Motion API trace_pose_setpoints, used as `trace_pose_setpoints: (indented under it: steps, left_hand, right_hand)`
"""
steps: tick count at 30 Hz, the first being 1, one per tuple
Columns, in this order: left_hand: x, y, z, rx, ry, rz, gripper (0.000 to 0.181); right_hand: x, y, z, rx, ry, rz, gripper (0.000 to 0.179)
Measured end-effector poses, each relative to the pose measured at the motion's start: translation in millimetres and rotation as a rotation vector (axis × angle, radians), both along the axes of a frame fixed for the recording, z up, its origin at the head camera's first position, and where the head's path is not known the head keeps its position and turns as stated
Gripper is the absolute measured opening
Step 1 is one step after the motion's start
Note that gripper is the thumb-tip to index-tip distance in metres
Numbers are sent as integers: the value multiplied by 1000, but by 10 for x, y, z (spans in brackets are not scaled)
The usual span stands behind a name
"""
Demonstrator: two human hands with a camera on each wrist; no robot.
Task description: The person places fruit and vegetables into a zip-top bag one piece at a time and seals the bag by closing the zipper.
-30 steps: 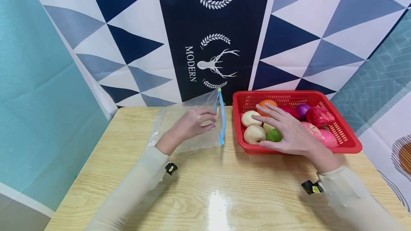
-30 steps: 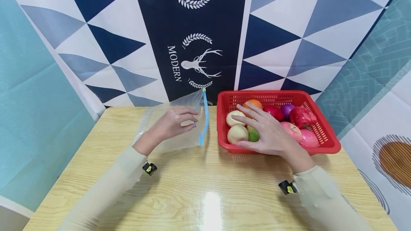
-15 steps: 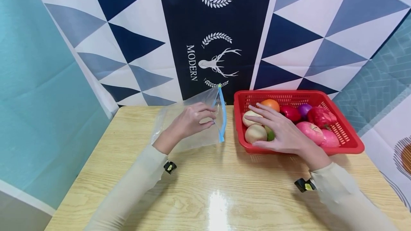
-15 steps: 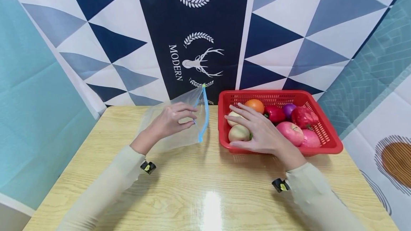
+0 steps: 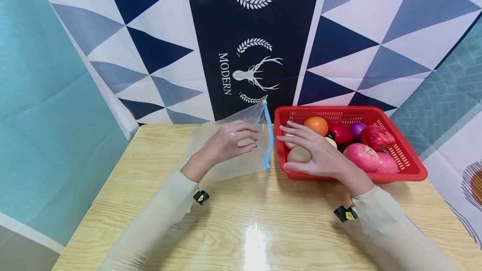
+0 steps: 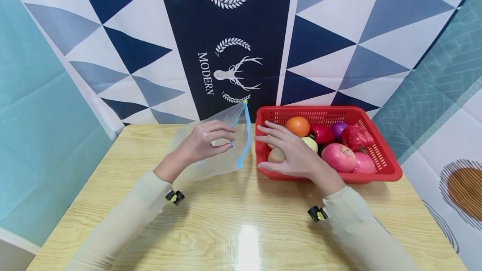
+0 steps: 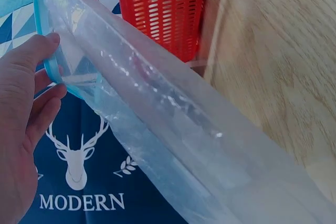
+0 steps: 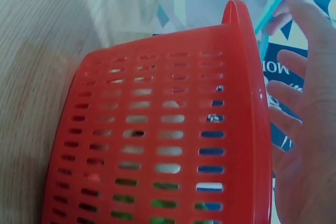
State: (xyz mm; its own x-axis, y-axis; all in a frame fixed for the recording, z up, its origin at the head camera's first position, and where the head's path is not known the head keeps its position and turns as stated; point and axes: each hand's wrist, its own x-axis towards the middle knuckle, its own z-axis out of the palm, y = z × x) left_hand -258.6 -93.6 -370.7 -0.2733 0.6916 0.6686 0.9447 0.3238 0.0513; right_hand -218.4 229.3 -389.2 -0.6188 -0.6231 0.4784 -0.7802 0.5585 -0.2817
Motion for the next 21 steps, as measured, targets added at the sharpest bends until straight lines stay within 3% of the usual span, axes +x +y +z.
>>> trace_pose_setpoints:
  steps: [5,15,21]
  left_hand:
    - [44,32,55,-3,-2,-1,21]
    - [121,92,143,-8,-13,2,21]
    - [144,99,154,-5,0,-8,20]
  right_hand:
    - [-46,-80,-10,-34,19,37,72]
    - [-107,-213,8,-89,178,134,46]
    - [-125,-226,29,-82,226,165,42]
